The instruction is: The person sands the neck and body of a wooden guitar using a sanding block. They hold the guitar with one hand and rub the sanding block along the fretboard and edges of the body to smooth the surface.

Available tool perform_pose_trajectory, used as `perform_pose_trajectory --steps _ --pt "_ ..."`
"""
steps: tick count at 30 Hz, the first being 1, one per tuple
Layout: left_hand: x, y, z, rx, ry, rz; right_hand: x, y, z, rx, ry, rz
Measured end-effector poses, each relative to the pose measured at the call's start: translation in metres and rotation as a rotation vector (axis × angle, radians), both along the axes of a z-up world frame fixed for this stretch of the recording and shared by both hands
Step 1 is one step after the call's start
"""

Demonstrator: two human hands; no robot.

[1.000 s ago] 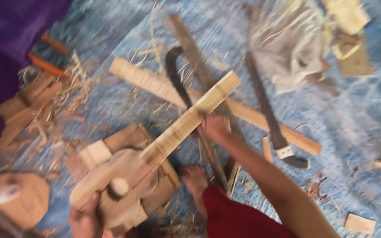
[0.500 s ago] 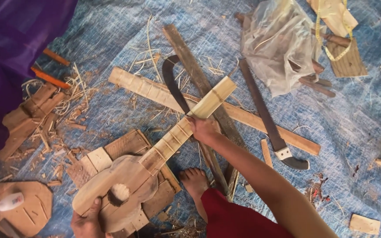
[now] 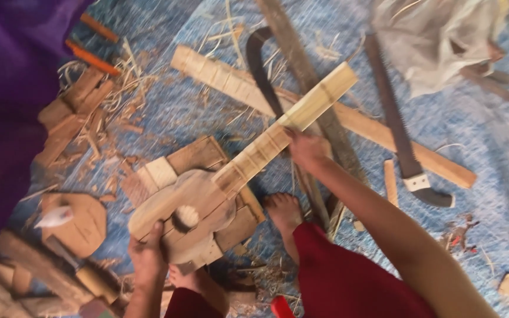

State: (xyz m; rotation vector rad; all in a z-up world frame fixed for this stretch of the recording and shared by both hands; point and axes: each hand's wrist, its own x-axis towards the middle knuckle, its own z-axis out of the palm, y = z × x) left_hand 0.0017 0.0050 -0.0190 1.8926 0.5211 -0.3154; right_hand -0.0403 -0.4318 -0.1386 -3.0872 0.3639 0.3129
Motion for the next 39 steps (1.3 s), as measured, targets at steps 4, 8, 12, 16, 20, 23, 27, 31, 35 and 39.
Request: perform_pose_trajectory --steps 4,8,12,16,20,23,27,31,35,39 --pt "-0.001 0.001 0.000 -0.161 0.114 0.083 -0.036 0.006 0.039 0.186 0.326 -0.207" --pt "0.003 0.002 0.003 -0.148 0.119 0.033 0.000 -0.006 0.074 0.480 -0.154 -0.186" --pt "0.000 0.002 -0.005 -0.257 0.123 0.112 0.066 0.002 0.110 0.433 0.424 -0.302" --pt "-0.004 0.006 -0.011 -0.259 0.096 0.122 0.039 0.008 0.079 0.421 0.293 -0.343" --pt "0.002 0.001 0.001 -0.227 0.147 0.100 -0.004 -0.001 0.096 0.292 0.585 -0.303" --pt "-0.003 0.008 -0.014 -0.303 0.101 0.131 -0.008 -0.036 0.072 0.345 0.144 -0.336" --pt "0.003 0.002 -0.002 -0.236 0.152 0.102 0.054 -0.033 0.082 0.552 0.344 -0.599" --pt "-0.003 0.002 -0.008 -0.314 0.105 0.135 0.066 -0.041 0.043 0.286 0.232 -0.266" --pt "0.002 -0.001 0.003 -0.277 0.133 0.141 0.027 -0.025 0.081 0.326 0.402 -0.341" --pt "0.000 0.003 -0.002 -0.332 0.105 0.134 0.025 -0.032 0.067 0.345 0.408 -0.353"
